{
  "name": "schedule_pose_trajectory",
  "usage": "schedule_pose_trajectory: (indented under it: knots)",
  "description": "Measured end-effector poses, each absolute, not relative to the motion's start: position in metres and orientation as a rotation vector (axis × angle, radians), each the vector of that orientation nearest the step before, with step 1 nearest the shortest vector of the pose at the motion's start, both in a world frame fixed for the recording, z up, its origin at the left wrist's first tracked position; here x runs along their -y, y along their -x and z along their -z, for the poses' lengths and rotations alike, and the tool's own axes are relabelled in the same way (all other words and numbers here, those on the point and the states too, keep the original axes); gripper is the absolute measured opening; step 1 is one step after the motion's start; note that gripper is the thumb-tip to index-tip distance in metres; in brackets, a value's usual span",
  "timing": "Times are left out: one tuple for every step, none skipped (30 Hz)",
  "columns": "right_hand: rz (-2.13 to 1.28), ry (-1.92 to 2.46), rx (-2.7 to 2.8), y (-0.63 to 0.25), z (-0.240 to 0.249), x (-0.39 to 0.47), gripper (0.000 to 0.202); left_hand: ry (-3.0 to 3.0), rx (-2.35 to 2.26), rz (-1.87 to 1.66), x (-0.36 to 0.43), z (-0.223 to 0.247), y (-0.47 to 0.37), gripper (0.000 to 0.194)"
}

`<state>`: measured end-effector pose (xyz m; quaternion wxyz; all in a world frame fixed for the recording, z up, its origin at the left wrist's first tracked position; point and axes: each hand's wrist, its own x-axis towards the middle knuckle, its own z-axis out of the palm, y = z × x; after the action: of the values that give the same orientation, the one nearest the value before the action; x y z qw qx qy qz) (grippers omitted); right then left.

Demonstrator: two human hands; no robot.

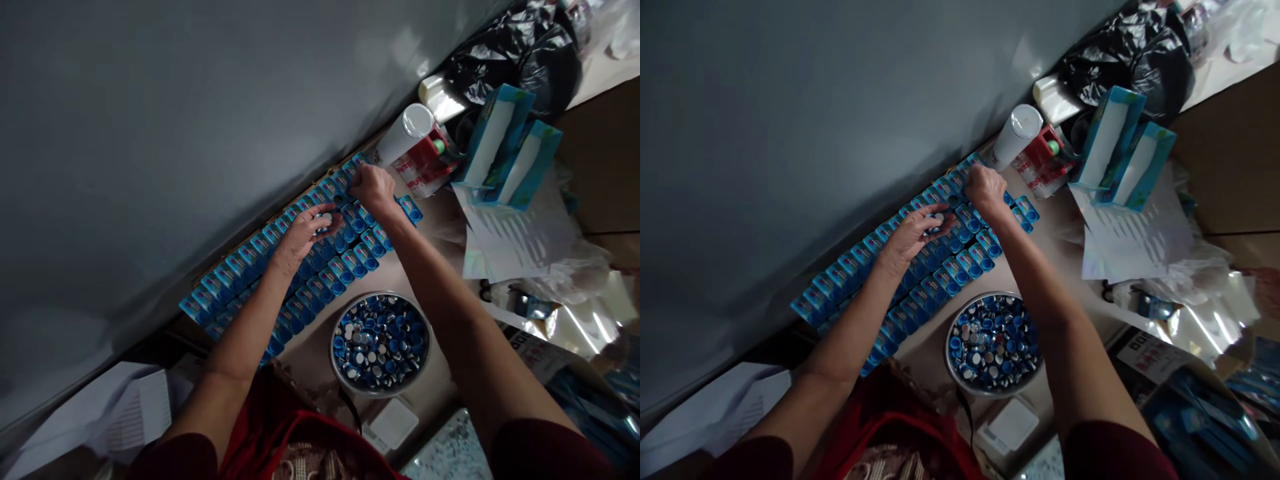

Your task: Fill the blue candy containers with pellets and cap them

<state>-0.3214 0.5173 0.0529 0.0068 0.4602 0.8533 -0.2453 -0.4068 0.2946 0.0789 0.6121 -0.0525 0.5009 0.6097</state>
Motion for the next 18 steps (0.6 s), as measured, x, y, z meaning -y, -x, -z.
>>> schedule_pose_trajectory:
  knots:
    - [0.759, -1.408, -2.657, 0.327, -0.047, -0.526, 0.025, 0.128, -1.128, -1.409, -0.295, -0.078, 0.407, 0.032]
    - [0.778, -1.371, -2.667, 0.333, -0.041, -0.535, 0.03, 0.14, -1.098, -1.417, -0.295, -0.077, 0.407, 0.028]
    - [0.811, -1.335, -2.692, 0.338, -0.037, -0.542, 0.036, 0.159, -1.069, -1.427, -0.296, -0.076, 0.407, 0.023]
    - [0.836, -1.312, -2.716, 0.342, -0.034, -0.546, 0.04, 0.187, -1.045, -1.432, -0.296, -0.076, 0.406, 0.021]
    - [0.839, -1.313, -2.73, 0.345, -0.035, -0.547, 0.042, 0.219, -1.028, -1.431, -0.297, -0.076, 0.406, 0.022]
    - [0.82, -1.331, -2.728, 0.346, -0.038, -0.545, 0.04, 0.253, -1.019, -1.426, -0.297, -0.077, 0.405, 0.026]
    - [0.794, -1.347, -2.725, 0.346, -0.044, -0.539, 0.035, 0.285, -1.015, -1.417, -0.297, -0.077, 0.405, 0.031]
    - [0.772, -1.35, -2.726, 0.344, -0.053, -0.529, 0.026, 0.311, -1.011, -1.406, -0.297, -0.077, 0.404, 0.036]
    - [0.76, -1.341, -2.745, 0.341, -0.063, -0.516, 0.016, 0.326, -1.005, -1.394, -0.296, -0.077, 0.404, 0.041]
    - [0.783, -1.311, -2.781, 0.336, -0.073, -0.501, 0.008, 0.331, -0.999, -1.385, -0.295, -0.076, 0.404, 0.044]
    - [0.855, -1.256, -2.814, 0.329, -0.082, -0.484, 0.008, 0.326, -1.0, -1.385, -0.293, -0.075, 0.404, 0.047]
    - [0.97, -1.18, -2.819, 0.322, -0.09, -0.467, 0.011, 0.315, -1.013, -1.391, -0.292, -0.073, 0.403, 0.047]
    - [1.109, -1.098, -2.788, 0.315, -0.096, -0.451, 0.013, 0.296, -1.036, -1.407, -0.29, -0.071, 0.402, 0.046]
    - [1.259, -1.031, -2.729, 0.309, -0.1, -0.435, 0.016, 0.275, -1.065, -1.428, -0.289, -0.069, 0.4, 0.045]
    - [1.408, -0.986, -2.657, 0.304, -0.103, -0.422, 0.019, 0.256, -1.094, -1.449, -0.288, -0.067, 0.397, 0.042]
    - [1.532, -0.977, -2.589, 0.299, -0.104, -0.41, 0.023, 0.236, -1.111, -1.464, -0.288, -0.066, 0.394, 0.04]
    - [1.607, -1.007, -2.541, 0.296, -0.104, -0.402, 0.025, 0.221, -1.116, -1.471, -0.288, -0.065, 0.391, 0.038]
    - [1.636, -1.061, -2.517, 0.294, -0.104, -0.396, 0.026, 0.217, -1.115, -1.471, -0.289, -0.064, 0.387, 0.038]
